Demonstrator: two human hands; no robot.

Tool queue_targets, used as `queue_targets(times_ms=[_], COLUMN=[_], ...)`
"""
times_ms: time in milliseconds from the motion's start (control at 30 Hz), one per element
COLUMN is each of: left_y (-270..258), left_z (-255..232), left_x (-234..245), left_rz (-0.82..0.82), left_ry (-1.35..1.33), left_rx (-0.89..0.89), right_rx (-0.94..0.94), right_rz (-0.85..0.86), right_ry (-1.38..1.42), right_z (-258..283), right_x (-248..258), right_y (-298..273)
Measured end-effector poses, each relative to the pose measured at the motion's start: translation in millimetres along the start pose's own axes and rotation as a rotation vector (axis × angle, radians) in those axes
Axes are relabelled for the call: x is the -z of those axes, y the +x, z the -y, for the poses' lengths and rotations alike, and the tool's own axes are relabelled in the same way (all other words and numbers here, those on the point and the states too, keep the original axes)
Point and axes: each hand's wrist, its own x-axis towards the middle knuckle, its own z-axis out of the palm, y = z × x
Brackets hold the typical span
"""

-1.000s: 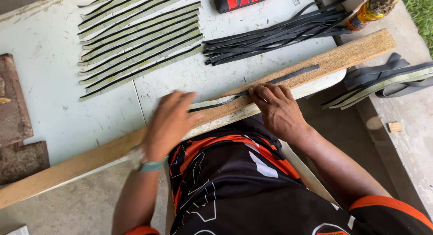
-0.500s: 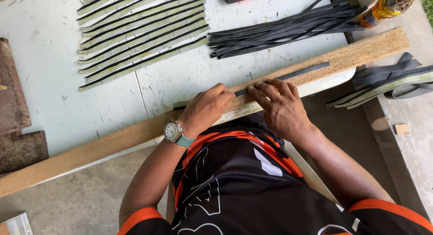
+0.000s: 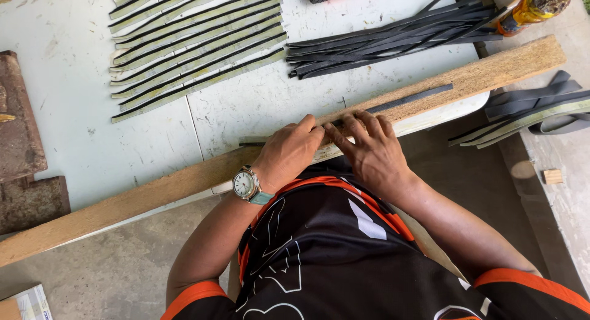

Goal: The person repeatedly smooths long, thin rubber strips against a wooden plank on a white table. They pick up each strip, press it flat, and rub it along the wood to flatten or align it before placing it back in a pile.

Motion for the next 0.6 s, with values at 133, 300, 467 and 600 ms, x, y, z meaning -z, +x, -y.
queue_targets(times_ms=[133, 300, 467, 600], left_y=[-12.7, -36.8, -41.0, -39.8], left_z=[6.6, 21.8, 26.6, 27.7], left_x=[11.6, 18.6, 12.9, 9.7], left_rz=[-0.103, -0.213, -0.222, -0.254], left_ry=[-0.077, -0.12, -0.122, -0.117], left_rx=[-0.062, -0.124, -0.112, -0.125], right_rx=[0.018, 0.033, 0.029, 0.017], right_rz=[-0.032, -0.103, -0.109, -0.013], right_ry=[0.174, 0.274, 0.19, 0.134], right_z=[0.1, -2.4, 1.0, 4.1], right_x=[0.0, 1.0, -0.8, -1.7], right_y=[5.5, 2.4, 3.4, 6.7])
